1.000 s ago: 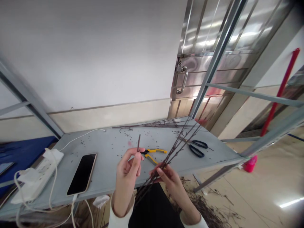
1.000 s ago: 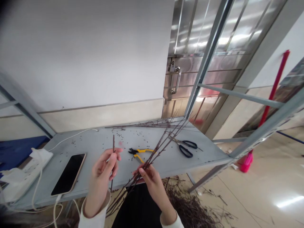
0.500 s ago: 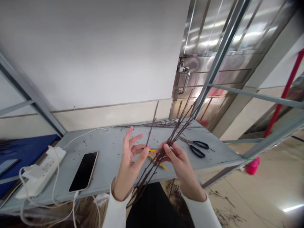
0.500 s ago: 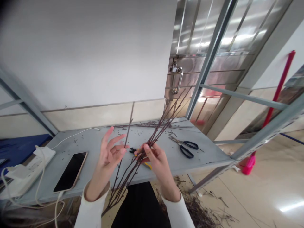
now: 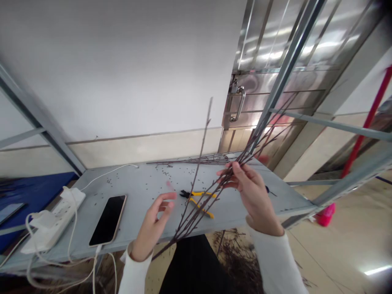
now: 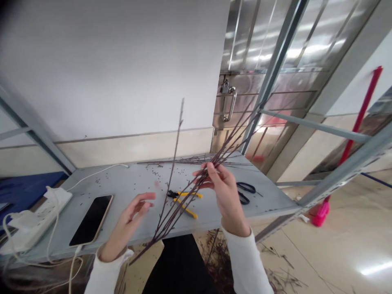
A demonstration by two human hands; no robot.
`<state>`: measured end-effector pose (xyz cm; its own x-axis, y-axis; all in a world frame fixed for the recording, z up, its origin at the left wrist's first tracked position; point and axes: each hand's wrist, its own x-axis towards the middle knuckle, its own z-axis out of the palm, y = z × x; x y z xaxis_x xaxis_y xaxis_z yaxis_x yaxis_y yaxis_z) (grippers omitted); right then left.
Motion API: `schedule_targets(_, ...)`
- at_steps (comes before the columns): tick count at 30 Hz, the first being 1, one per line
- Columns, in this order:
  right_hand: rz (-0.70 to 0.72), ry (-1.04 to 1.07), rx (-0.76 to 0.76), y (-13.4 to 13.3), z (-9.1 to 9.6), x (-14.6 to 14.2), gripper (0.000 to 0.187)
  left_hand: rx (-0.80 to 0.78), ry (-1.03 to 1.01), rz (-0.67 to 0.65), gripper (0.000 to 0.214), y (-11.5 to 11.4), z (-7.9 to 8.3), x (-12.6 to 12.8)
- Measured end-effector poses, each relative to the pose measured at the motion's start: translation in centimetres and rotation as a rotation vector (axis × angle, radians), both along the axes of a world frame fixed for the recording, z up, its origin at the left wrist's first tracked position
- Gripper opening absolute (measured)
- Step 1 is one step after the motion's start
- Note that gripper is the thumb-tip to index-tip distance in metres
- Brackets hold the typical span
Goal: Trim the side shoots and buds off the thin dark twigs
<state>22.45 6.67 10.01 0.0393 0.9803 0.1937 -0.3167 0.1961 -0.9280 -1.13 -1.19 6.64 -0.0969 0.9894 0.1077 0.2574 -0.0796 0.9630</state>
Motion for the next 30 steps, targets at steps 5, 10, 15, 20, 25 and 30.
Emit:
schedule_targets(5,0.199,-0.020,-0.079,-0.7,-3.8,-3.5,0.036,0.020,-0.091,-0.153,0.031,1.9,-0.6,2.7)
schedule_targets(10,0.254,-0.034,-0.101,-0.9,-6.4,-6.0,0.041,0.071,-0.197,-0.171,0.035,4.5,-2.8,4.0)
schedule_targets(15,0.265,-0.052,-0.106,-0.5,-7.8,-6.7,0.040,0.047,-0.300,-0.072,0.023,5.3,-5.1,3.8)
schedule_targets(20,0.307,-0.061,-0.148,-0.1,-8.6,-6.4,0.041,0.057,-0.352,0.036,0.020,5.2,-6.3,3.5)
schedule_targets(25,0.193,-0.048,-0.254,0.0,-9.8,-5.3,0.048,0.120,-0.451,0.203,0.023,6.0,-6.8,2.5)
schedule_targets(30,0.142,-0.158,-0.229,0.2,-11.9,-2.9,0.054,0.089,-0.512,0.103,0.031,6.5,-6.8,2.3)
